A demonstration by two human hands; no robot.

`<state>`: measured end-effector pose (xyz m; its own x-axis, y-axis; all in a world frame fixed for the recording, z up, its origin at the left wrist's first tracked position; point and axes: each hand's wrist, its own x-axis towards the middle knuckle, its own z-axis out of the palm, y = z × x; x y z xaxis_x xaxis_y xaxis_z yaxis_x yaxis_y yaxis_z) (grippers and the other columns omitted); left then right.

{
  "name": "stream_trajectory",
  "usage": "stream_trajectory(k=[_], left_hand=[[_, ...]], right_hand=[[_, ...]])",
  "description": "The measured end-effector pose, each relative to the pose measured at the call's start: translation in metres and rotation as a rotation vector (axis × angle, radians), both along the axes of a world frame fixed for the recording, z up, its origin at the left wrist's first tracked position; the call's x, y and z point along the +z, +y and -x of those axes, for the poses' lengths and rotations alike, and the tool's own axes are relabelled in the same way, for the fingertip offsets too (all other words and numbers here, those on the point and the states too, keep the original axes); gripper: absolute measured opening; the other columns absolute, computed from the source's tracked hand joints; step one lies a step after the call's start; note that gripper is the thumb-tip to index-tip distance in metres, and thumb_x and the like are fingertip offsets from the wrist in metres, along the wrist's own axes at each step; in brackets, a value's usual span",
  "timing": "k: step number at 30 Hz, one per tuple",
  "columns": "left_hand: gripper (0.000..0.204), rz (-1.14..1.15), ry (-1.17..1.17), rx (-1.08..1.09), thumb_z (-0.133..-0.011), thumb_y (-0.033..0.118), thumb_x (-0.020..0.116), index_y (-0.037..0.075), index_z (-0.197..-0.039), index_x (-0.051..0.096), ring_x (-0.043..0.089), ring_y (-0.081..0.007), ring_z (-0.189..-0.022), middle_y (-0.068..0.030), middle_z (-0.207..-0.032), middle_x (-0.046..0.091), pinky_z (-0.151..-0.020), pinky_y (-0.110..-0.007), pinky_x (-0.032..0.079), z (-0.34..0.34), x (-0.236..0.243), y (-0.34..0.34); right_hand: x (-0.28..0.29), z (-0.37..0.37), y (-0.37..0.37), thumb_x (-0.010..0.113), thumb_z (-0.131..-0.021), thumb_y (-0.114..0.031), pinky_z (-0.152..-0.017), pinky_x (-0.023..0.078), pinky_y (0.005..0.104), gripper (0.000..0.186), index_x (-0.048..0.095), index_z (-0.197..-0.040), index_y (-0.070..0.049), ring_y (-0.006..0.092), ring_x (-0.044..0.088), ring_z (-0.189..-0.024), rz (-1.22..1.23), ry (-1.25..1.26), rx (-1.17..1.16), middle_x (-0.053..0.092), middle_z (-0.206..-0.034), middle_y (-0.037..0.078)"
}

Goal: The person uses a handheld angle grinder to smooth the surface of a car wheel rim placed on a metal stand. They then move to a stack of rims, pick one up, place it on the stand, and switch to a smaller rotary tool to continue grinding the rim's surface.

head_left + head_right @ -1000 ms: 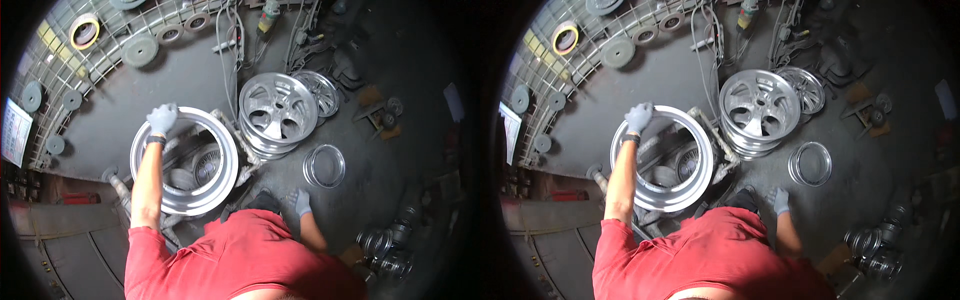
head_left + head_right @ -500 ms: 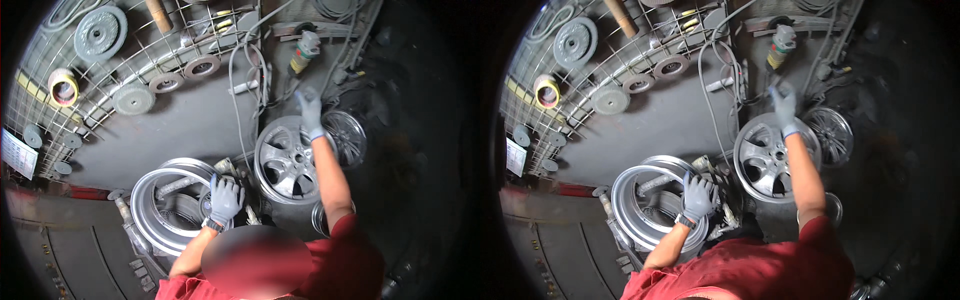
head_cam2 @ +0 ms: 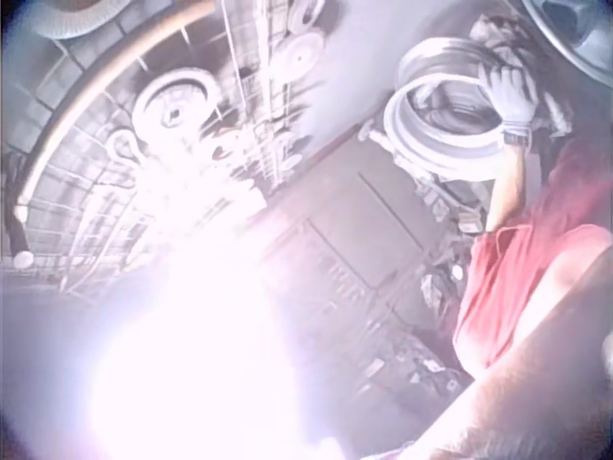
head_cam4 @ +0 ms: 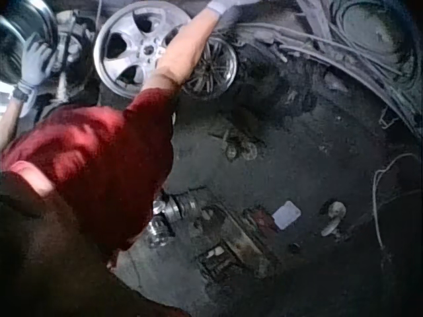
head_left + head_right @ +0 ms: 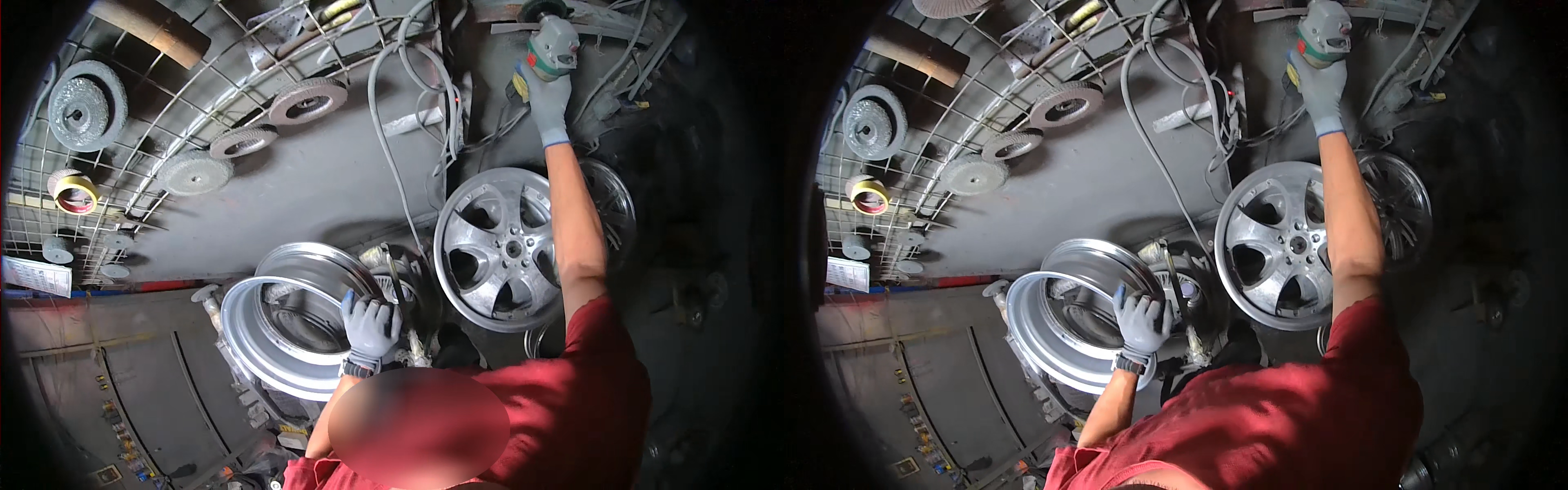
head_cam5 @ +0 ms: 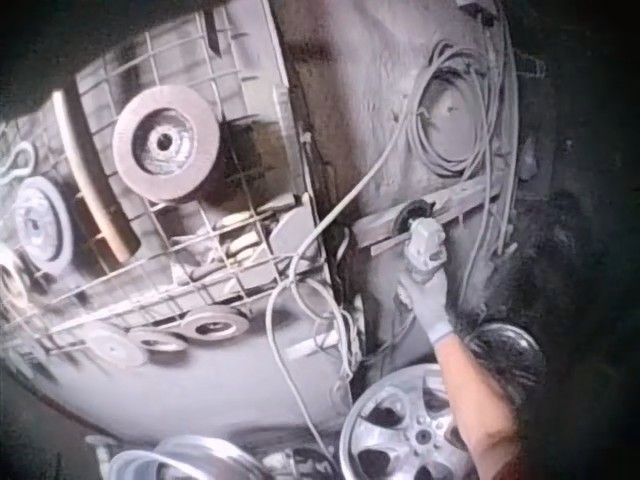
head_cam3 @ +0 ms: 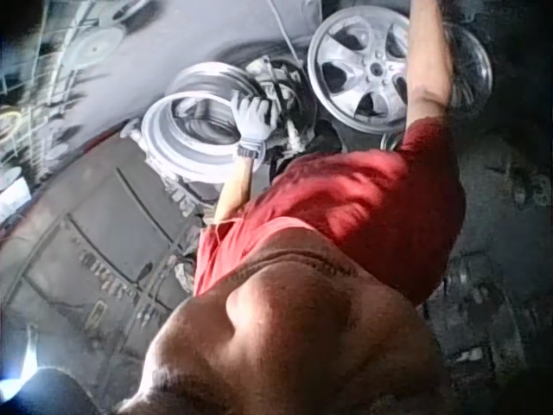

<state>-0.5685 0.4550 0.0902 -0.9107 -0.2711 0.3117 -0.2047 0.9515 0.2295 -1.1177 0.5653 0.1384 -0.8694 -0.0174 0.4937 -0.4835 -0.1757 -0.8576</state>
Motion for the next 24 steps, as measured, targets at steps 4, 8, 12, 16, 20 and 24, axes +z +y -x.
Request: stream_trajectory(k=[4,8,12,16,20,24], left_hand=[[0.015,0.002,0.011,-0.015,-0.079,0.019,0.073,0.006,-0.087,0.071,0.064,-0.0331,-0.1,-0.0117,-0.09,0.068,-0.113,-0.06,0.033,-0.001,-0.001,-0.001],[0.014,0.033,0.085,-0.039,-0.08,0.02,0.074,0.008,-0.085,0.068,0.062,-0.0303,-0.097,-0.0087,-0.089,0.066,-0.109,-0.059,0.037,-0.001,-0.003,-0.003],[0.012,0.018,0.135,-0.046,-0.081,0.019,0.075,0.009,-0.08,0.068,0.063,-0.0308,-0.095,-0.0086,-0.083,0.065,-0.109,-0.058,0.038,-0.002,-0.007,-0.003],[0.012,-0.031,0.237,-0.075,-0.082,0.02,0.074,0.01,-0.078,0.069,0.064,-0.0287,-0.097,-0.0069,-0.082,0.066,-0.113,-0.056,0.035,-0.006,-0.012,-0.005],[0.015,-0.042,0.288,-0.133,-0.084,0.021,0.073,0.011,-0.074,0.068,0.065,-0.0275,-0.092,-0.0055,-0.078,0.066,-0.112,-0.056,0.035,-0.012,-0.01,-0.006],[0.022,-0.419,0.136,-0.248,-0.091,0.027,0.069,0.007,-0.093,0.078,0.068,-0.0308,-0.095,-0.0106,-0.089,0.074,-0.108,-0.048,0.041,-0.048,0.016,0.017]], right_hand=[[0.027,-0.021,-0.001,0.084,-0.084,-0.005,-0.083,0.056,0.0316,0.039,0.067,-0.117,0.002,0.0129,0.069,-0.089,0.093,0.071,0.051,0.073,-0.102,0.006],[0.083,-0.063,0.013,0.074,-0.09,-0.003,-0.086,0.057,0.034,0.026,0.07,-0.115,0.004,0.0179,0.072,-0.094,0.081,0.217,0.063,0.074,-0.109,0.01],[0.118,-0.161,0.051,0.059,-0.1,-0.008,-0.102,0.056,0.0488,0.038,0.059,-0.136,0.004,0.0317,0.069,-0.113,0.28,0.021,0.391,0.069,-0.126,0.019],[0.141,-0.279,0.096,0.056,-0.104,-0.033,-0.11,0.047,0.0574,0.058,0.044,-0.149,0.0,0.0377,0.06,-0.126,0.692,-0.269,0.88,0.058,-0.141,0.019],[0.147,-0.406,0.146,0.058,-0.1,-0.055,-0.105,0.049,0.0528,0.077,0.04,-0.151,0.0,0.0311,0.056,-0.12,0.633,-0.287,0.885,0.054,-0.138,0.017],[0.13,-0.533,0.187,0.064,-0.096,-0.06,-0.099,0.053,0.0445,0.078,0.046,-0.144,-0.001,0.0261,0.058,-0.111,0.465,-0.399,0.533,0.058,-0.124,0.012]])
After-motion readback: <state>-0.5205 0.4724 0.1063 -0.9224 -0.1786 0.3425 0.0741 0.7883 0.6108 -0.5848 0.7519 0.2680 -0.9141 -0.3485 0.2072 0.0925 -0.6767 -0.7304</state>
